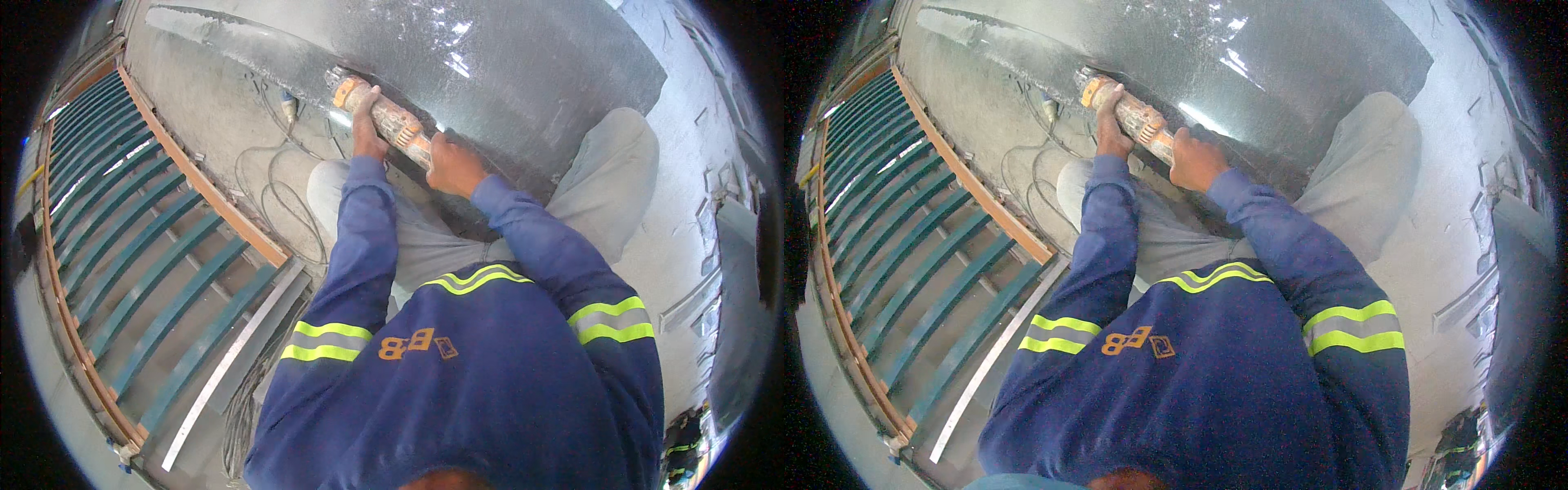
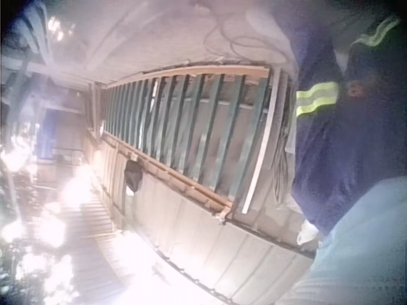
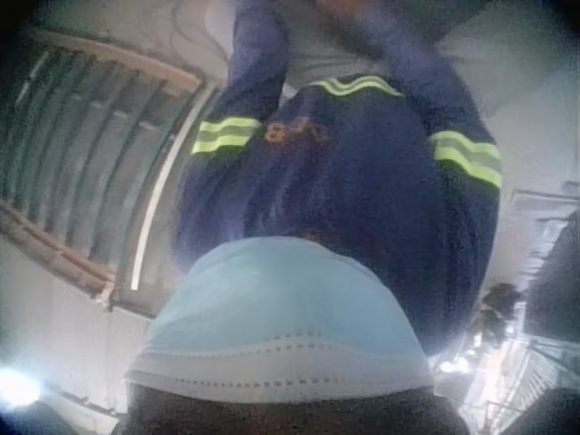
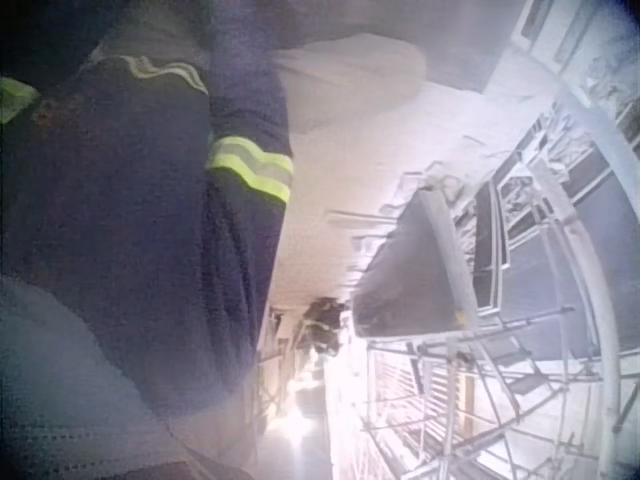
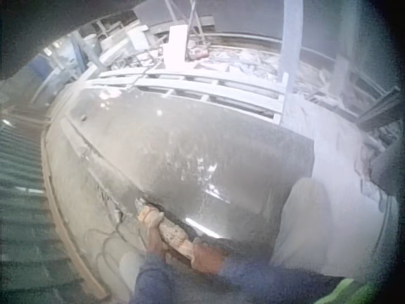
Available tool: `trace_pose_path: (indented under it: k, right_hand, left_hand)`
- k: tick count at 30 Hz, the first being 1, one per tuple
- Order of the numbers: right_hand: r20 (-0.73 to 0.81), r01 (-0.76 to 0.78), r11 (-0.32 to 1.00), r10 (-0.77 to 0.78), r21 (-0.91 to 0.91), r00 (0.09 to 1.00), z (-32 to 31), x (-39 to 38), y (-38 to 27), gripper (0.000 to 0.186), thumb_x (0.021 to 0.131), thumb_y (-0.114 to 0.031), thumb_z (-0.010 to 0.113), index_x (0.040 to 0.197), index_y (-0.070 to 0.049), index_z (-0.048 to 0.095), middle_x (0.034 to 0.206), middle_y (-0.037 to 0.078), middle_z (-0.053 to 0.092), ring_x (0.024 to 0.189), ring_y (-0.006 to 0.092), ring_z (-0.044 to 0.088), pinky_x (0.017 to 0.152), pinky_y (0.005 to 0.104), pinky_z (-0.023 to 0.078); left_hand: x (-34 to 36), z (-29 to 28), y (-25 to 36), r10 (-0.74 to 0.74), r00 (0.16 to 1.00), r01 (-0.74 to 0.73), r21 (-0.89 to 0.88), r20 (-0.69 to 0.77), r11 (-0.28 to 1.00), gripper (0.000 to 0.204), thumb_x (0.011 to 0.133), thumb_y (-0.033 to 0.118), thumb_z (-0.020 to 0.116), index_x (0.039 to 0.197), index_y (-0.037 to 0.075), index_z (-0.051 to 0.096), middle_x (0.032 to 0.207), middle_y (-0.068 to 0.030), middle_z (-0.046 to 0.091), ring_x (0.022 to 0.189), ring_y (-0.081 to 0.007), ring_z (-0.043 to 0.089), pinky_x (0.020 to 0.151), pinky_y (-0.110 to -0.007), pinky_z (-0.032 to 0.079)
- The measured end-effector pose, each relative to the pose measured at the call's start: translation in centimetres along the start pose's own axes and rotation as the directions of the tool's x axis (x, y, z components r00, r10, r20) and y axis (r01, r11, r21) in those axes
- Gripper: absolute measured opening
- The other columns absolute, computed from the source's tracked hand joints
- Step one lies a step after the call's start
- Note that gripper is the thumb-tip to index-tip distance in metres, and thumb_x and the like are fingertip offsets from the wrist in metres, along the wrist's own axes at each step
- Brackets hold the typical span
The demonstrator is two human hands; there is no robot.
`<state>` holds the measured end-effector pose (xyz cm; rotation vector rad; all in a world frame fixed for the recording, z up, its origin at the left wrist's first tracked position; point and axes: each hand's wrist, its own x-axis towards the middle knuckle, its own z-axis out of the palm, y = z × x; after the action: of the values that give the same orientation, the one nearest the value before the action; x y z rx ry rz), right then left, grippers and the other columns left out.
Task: The person uses an angle grinder to smooth the surface of a large stone slab. The person holds the tool with both hands and moves it across the slab, generating dust as the surface is ground down.
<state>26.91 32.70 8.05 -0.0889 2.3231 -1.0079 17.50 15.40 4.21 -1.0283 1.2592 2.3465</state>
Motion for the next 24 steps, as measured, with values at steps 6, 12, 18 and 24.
trace_pose_path:
  k: [6,12,18,24]
  right_hand:
    - [0.021,-0.025,0.999,0.026,-0.024,0.999,-0.9,-1.3,-0.8,0.034,0.077,-0.010,0.059,0.102,0.007,0.045,0.091,0.033,0.065,0.086,0.0472,0.066,0.077,0.0553,0.052]
    - [0.039,-0.043,0.998,0.045,-0.047,0.998,-1.4,-1.5,-1.0,0.035,0.077,-0.011,0.060,0.103,0.006,0.043,0.092,0.032,0.065,0.086,0.0478,0.066,0.077,0.0552,0.052]
    - [0.060,-0.034,0.999,0.035,-0.021,0.998,-1.3,-1.3,-0.8,0.034,0.078,-0.009,0.058,0.102,0.006,0.041,0.095,0.034,0.064,0.089,0.0486,0.065,0.078,0.0556,0.052]
    - [0.026,0.000,1.000,0.000,-0.016,1.000,0.6,1.5,0.1,0.039,0.077,-0.012,0.058,0.106,0.009,0.042,0.099,0.034,0.064,0.092,0.0478,0.065,0.081,0.0542,0.052]
  left_hand:
    - [0.5,-0.2,-0.1,-0.004,0.999,0.002,-0.038,-0.033,0.999,0.034,0.080,0.023,0.068,0.105,0.007,0.054,0.082,-0.0144,0.057,0.074,-0.0323,0.062,0.065,-0.048,0.054]
    - [0.0,0.5,0.3,-0.052,0.998,0.051,-0.042,-0.027,0.998,0.029,0.079,0.023,0.067,0.098,0.006,0.054,0.074,-0.0111,0.056,0.070,-0.0295,0.062,0.062,-0.047,0.055]
    - [0.2,0.5,0.2,-0.017,1.000,0.016,-0.025,-0.022,1.000,0.029,0.078,0.024,0.068,0.096,0.006,0.054,0.076,-0.0120,0.057,0.070,-0.0297,0.062,0.063,-0.047,0.055]
    - [1.8,0.1,1.3,-0.020,1.000,0.021,-0.050,0.014,0.999,0.028,0.079,0.021,0.067,0.098,0.006,0.053,0.072,-0.0127,0.055,0.061,-0.0297,0.061,0.058,-0.046,0.055]
